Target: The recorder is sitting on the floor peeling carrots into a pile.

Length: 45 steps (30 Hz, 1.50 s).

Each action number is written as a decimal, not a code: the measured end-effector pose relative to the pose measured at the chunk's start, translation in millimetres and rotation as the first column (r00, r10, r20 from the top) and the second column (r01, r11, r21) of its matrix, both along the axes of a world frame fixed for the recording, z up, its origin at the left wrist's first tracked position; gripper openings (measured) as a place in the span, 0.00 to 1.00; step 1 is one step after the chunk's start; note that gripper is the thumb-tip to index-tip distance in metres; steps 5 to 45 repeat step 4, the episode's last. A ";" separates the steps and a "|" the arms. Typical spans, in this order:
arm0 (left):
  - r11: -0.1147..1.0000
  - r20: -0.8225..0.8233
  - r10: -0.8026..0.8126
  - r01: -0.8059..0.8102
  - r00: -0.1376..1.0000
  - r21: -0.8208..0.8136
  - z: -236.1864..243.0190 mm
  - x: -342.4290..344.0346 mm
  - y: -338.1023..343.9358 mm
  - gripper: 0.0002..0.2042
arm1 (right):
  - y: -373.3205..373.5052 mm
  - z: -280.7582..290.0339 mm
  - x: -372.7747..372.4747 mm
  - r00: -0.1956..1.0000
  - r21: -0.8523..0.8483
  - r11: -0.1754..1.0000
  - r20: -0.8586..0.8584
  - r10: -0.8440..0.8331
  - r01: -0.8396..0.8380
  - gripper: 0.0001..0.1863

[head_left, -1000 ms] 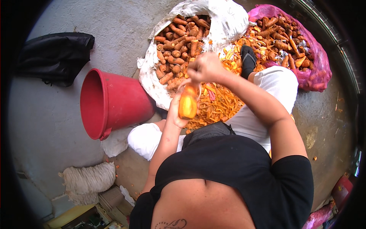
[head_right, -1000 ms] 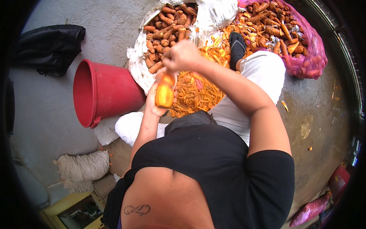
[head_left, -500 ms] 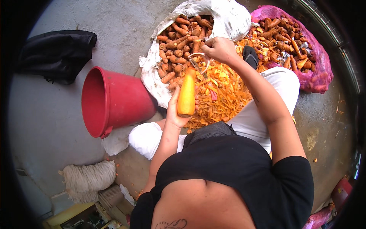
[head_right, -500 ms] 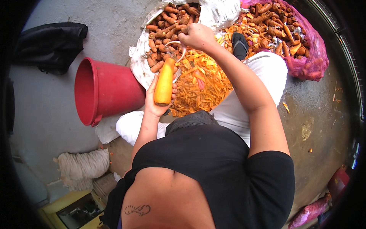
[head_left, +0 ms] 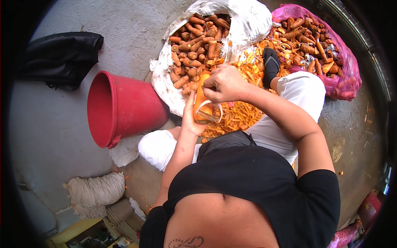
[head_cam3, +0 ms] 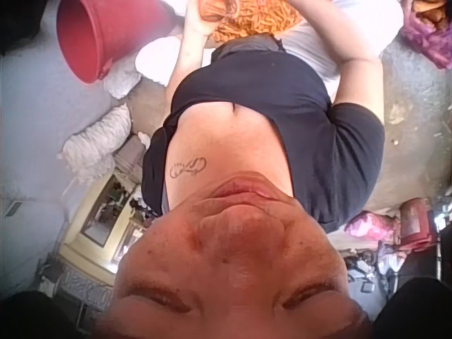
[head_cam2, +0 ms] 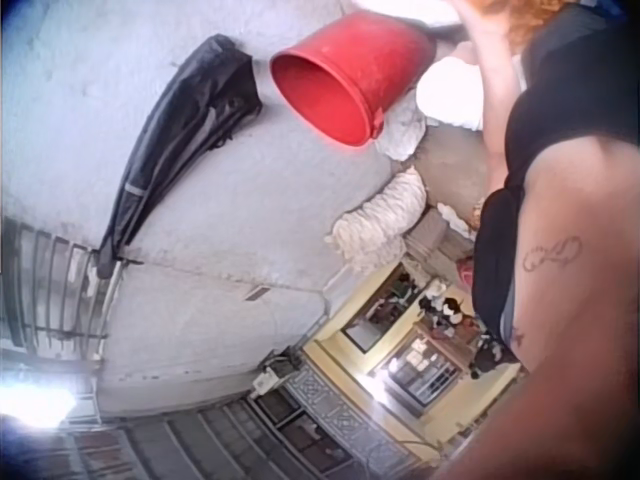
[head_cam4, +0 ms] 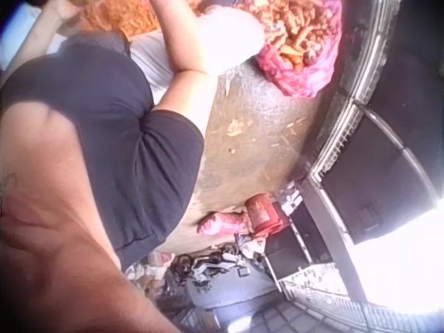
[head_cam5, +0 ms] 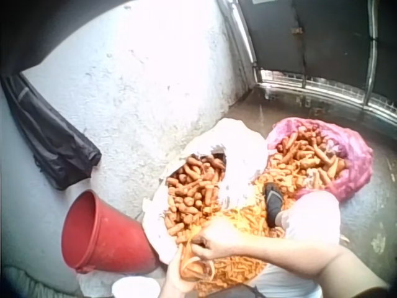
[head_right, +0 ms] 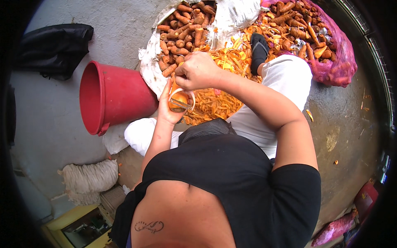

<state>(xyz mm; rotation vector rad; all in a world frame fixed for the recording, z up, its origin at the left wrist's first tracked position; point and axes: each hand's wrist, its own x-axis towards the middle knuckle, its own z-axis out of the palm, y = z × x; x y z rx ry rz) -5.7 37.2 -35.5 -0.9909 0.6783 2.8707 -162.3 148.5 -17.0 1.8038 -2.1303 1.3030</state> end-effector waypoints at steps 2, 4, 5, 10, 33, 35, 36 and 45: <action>1.000 0.007 -0.006 0.006 1.000 -0.012 -1.9 0.9 0.6 0.19 | -1.2 -0.3 1.0 1.000 0.008 1.000 -0.027 -0.007 0.007 0.11; 0.999 0.004 -0.026 0.026 1.000 -0.034 -6.2 2.6 -0.2 0.20 | -1.8 -1.5 1.6 0.999 0.018 1.000 -0.053 -0.006 0.007 0.11; 0.999 0.004 -0.026 0.026 1.000 -0.034 -6.2 2.6 -0.2 0.20 | -1.8 -1.5 1.6 0.999 0.018 1.000 -0.053 -0.006 0.007 0.11; 0.999 0.004 -0.026 0.026 1.000 -0.034 -6.2 2.6 -0.2 0.20 | -1.8 -1.5 1.6 0.999 0.018 1.000 -0.053 -0.006 0.007 0.11; 0.999 0.004 -0.026 0.026 1.000 -0.034 -6.2 2.6 -0.2 0.20 | -1.8 -1.5 1.6 0.999 0.018 1.000 -0.053 -0.006 0.007 0.11; 0.999 0.004 -0.026 0.026 1.000 -0.034 -6.2 2.6 -0.2 0.20 | -1.8 -1.5 1.6 0.999 0.018 1.000 -0.053 -0.006 0.007 0.11; 0.999 0.004 -0.026 0.026 1.000 -0.034 -6.2 2.6 -0.2 0.20 | -1.8 -1.5 1.6 0.999 0.018 1.000 -0.053 -0.006 0.007 0.11; 0.999 0.004 -0.026 0.026 1.000 -0.034 -6.2 2.6 -0.2 0.20 | -1.8 -1.5 1.6 0.999 0.018 1.000 -0.053 -0.006 0.007 0.11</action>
